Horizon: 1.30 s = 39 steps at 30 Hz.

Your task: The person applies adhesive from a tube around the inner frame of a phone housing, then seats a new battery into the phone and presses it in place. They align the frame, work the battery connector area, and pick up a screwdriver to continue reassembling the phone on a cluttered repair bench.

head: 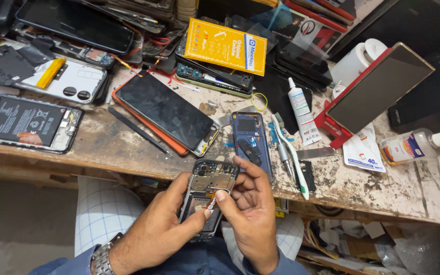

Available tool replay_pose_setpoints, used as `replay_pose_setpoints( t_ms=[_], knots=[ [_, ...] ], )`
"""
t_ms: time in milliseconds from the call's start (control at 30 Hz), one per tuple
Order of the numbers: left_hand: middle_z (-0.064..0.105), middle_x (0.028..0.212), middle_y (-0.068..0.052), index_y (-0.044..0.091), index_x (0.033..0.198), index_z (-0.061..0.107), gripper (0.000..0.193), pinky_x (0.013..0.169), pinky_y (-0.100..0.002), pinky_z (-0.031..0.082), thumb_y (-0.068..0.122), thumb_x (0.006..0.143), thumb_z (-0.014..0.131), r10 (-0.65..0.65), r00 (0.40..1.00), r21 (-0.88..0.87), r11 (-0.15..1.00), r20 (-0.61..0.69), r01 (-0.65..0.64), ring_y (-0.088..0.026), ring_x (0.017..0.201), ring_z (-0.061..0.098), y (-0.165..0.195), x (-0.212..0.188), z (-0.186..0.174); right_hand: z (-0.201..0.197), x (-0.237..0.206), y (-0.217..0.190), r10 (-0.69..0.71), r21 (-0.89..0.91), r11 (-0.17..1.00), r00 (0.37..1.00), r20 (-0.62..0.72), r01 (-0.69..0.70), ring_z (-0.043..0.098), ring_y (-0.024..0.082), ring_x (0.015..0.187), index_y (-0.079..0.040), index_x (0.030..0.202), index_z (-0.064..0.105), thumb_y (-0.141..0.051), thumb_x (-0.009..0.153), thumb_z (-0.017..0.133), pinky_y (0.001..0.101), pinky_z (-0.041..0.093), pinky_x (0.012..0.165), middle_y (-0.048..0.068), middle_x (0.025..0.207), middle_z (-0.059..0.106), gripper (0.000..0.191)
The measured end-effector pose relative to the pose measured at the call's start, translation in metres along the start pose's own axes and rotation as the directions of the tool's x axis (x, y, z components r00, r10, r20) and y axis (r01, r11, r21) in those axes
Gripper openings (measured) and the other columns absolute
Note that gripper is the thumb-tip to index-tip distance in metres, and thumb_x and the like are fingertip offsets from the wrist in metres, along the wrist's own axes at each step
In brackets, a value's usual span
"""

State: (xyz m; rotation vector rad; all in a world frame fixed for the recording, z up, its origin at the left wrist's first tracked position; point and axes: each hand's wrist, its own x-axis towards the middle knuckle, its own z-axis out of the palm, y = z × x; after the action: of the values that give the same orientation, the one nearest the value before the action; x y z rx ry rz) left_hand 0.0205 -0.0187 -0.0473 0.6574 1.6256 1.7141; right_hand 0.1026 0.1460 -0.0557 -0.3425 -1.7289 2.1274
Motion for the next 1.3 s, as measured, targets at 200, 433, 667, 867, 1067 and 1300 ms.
replay_pose_setpoints(
  t_ms=[200,433,667,867,1067,1300],
  knots=[
    [0.079,0.111,-0.008,0.001,0.136,0.052,0.046,0.085,-0.029,0.058,0.012,0.093,0.066,0.089,0.996,-0.047,0.995,0.001,-0.089,-0.009,0.100,0.069,-0.001,0.005,0.002,0.000,0.001,0.000,-0.004,0.016,1.000,1.000,0.001,0.004,0.067,0.017,0.105,0.003,0.148,0.042,0.009,0.093,0.064,0.0321,0.056,0.095,0.013,0.114,0.065,0.060],
    [0.078,0.108,-0.008,0.002,0.135,0.052,0.046,0.081,-0.029,0.060,0.012,0.092,0.066,0.123,0.992,-0.003,0.992,0.009,-0.123,-0.009,0.097,0.070,0.017,0.028,0.003,-0.006,0.023,-0.022,-0.067,0.021,0.998,0.997,0.028,0.066,0.067,0.019,0.109,0.001,0.150,0.039,0.009,0.092,0.064,0.0340,0.055,0.098,0.015,0.117,0.065,0.063],
    [0.076,0.109,-0.008,0.002,0.132,0.055,0.044,0.084,-0.029,0.058,0.011,0.091,0.067,0.145,0.989,0.031,0.989,-0.012,-0.145,-0.009,0.099,0.068,0.038,0.073,0.010,-0.019,0.062,-0.046,-0.116,0.030,0.993,0.993,-0.002,0.116,0.067,0.020,0.110,0.001,0.148,0.040,0.010,0.092,0.065,0.0343,0.056,0.098,0.015,0.117,0.065,0.062],
    [0.075,0.112,-0.008,0.002,0.134,0.055,0.047,0.089,-0.029,0.056,0.010,0.089,0.068,0.084,0.996,0.013,0.996,-0.030,-0.083,-0.009,0.103,0.067,0.034,0.109,0.011,-0.031,0.093,-0.039,-0.089,0.044,0.995,0.995,-0.048,0.091,0.066,0.020,0.111,0.001,0.146,0.041,0.011,0.090,0.067,0.0339,0.056,0.098,0.015,0.117,0.065,0.062],
    [0.073,0.115,-0.009,0.001,0.134,0.055,0.046,0.092,-0.029,0.054,0.009,0.090,0.068,0.054,0.998,-0.008,0.999,-0.023,-0.054,-0.010,0.106,0.064,0.024,0.133,0.001,-0.034,0.117,-0.028,-0.064,0.082,0.994,0.998,-0.030,0.066,0.066,0.020,0.109,0.001,0.147,0.040,0.010,0.092,0.065,0.0341,0.056,0.097,0.016,0.119,0.064,0.061],
    [0.073,0.114,-0.008,0.003,0.132,0.054,0.047,0.091,-0.029,0.055,0.009,0.087,0.069,-0.064,0.998,-0.030,0.998,-0.027,0.063,-0.009,0.105,0.066,0.016,0.144,-0.011,-0.036,0.128,-0.020,-0.033,0.075,0.997,0.999,-0.010,0.034,0.066,0.020,0.110,0.000,0.149,0.038,0.010,0.091,0.064,0.0341,0.055,0.098,0.017,0.121,0.064,0.064]
  ],
)
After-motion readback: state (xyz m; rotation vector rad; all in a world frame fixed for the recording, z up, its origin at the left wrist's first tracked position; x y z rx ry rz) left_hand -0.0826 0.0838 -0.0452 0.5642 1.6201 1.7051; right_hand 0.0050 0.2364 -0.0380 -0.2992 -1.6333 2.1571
